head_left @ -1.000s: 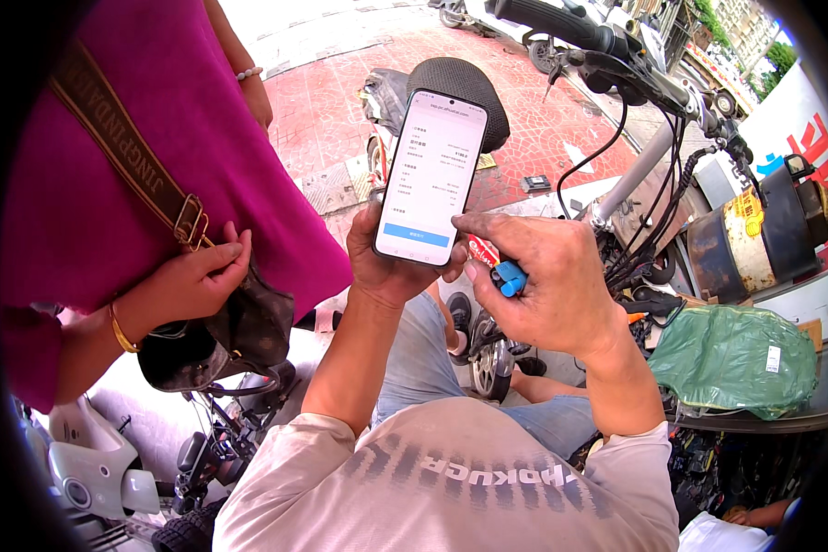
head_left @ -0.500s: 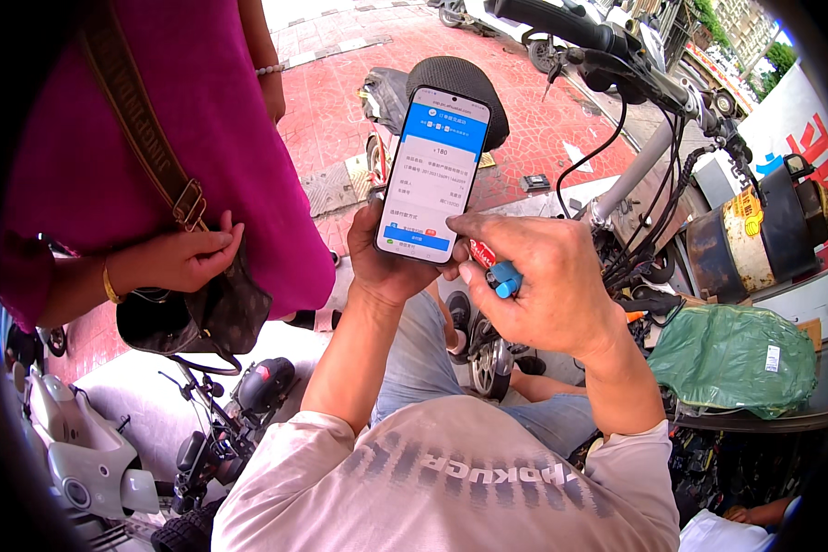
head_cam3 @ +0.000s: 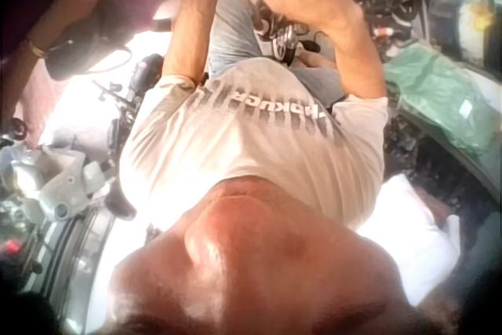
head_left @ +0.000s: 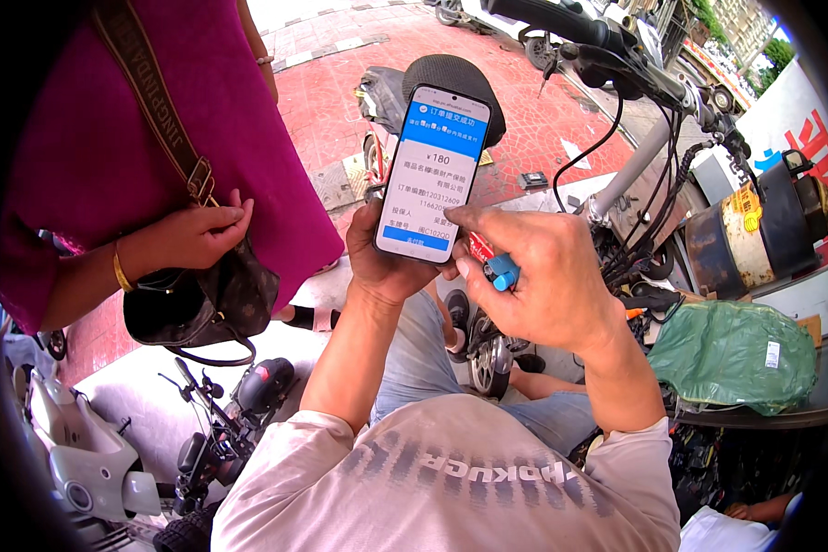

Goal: The person navigates a smartphone app to scan a QR code on a bicycle, then uses a small blue tool to adjust the bicycle's brake cable and housing near the handlebars.

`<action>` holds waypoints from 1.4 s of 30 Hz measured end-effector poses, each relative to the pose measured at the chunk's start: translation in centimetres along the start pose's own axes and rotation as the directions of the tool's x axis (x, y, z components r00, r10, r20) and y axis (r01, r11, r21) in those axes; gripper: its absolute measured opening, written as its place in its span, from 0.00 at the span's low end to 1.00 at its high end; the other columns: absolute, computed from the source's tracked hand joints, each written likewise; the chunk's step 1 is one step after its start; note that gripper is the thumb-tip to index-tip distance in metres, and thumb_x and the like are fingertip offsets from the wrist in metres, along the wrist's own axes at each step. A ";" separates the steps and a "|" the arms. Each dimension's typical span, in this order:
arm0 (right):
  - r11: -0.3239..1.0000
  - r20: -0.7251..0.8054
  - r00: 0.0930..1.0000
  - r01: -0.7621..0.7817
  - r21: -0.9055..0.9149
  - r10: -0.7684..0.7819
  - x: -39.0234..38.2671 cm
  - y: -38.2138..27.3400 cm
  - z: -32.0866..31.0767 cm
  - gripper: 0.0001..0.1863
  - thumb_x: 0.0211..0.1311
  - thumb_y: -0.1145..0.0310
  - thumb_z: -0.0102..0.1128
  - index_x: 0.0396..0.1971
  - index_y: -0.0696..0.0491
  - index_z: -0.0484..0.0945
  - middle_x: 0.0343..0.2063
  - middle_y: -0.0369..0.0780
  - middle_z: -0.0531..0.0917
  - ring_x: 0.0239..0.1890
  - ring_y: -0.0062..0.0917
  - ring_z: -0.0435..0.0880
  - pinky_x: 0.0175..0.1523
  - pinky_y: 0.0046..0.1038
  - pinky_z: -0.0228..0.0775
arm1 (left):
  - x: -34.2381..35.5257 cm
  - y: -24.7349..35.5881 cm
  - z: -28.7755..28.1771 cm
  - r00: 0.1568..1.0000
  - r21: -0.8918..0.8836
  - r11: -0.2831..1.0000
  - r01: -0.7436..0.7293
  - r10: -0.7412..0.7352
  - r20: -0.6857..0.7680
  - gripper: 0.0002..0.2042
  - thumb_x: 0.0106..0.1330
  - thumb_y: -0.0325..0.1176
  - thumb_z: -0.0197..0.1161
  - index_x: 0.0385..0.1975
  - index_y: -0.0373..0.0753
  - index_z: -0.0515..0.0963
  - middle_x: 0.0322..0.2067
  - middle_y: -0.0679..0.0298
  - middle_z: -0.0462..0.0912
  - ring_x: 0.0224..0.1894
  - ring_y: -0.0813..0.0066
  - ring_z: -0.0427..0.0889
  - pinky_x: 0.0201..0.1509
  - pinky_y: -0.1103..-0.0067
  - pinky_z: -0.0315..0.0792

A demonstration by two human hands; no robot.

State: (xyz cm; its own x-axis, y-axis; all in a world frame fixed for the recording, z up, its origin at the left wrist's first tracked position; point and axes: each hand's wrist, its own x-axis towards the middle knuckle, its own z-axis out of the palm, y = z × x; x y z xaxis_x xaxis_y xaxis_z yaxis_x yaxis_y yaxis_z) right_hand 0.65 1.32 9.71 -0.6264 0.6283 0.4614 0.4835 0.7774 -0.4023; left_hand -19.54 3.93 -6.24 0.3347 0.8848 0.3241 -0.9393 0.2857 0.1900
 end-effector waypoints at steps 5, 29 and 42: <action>1.000 -0.019 1.000 -0.019 -0.007 0.019 0.4 0.3 -0.3 0.19 0.59 0.68 0.75 0.51 0.55 0.90 0.29 0.47 0.91 0.32 0.43 0.93 0.37 0.40 0.83 | 0.0 -0.3 -0.1 1.000 0.004 1.000 -0.002 0.002 0.002 0.47 0.66 0.67 0.68 0.80 0.44 0.68 0.68 0.48 0.80 0.55 0.40 0.88 0.38 0.55 0.79; 1.000 0.031 0.999 -0.016 -0.002 0.016 -0.7 -0.2 0.0 0.28 0.58 0.66 0.74 0.60 0.54 0.87 0.32 0.42 0.92 0.33 0.41 0.93 0.38 0.40 0.84 | 0.3 -0.5 0.0 0.998 -0.061 0.998 0.015 -0.011 0.059 0.52 0.68 0.72 0.62 0.82 0.37 0.64 0.65 0.34 0.80 0.59 0.40 0.87 0.46 0.57 0.83; 0.998 0.158 0.987 0.003 -0.068 0.008 -1.8 -1.4 0.6 0.25 0.60 0.66 0.74 0.58 0.55 0.88 0.35 0.41 0.93 0.35 0.39 0.94 0.37 0.39 0.83 | 0.5 -0.2 -0.2 0.977 -0.006 0.997 0.073 -0.070 0.200 0.51 0.71 0.71 0.58 0.82 0.35 0.62 0.65 0.33 0.78 0.65 0.39 0.84 0.70 0.50 0.79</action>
State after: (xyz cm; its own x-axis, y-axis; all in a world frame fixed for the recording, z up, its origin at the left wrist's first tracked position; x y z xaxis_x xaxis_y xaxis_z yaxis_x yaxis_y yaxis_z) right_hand 0.75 -0.94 8.94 -0.7114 0.6220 0.3273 0.5223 0.7794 -0.3460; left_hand -19.21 4.43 -6.30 0.4081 0.7712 0.4886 -0.9129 0.3517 0.2073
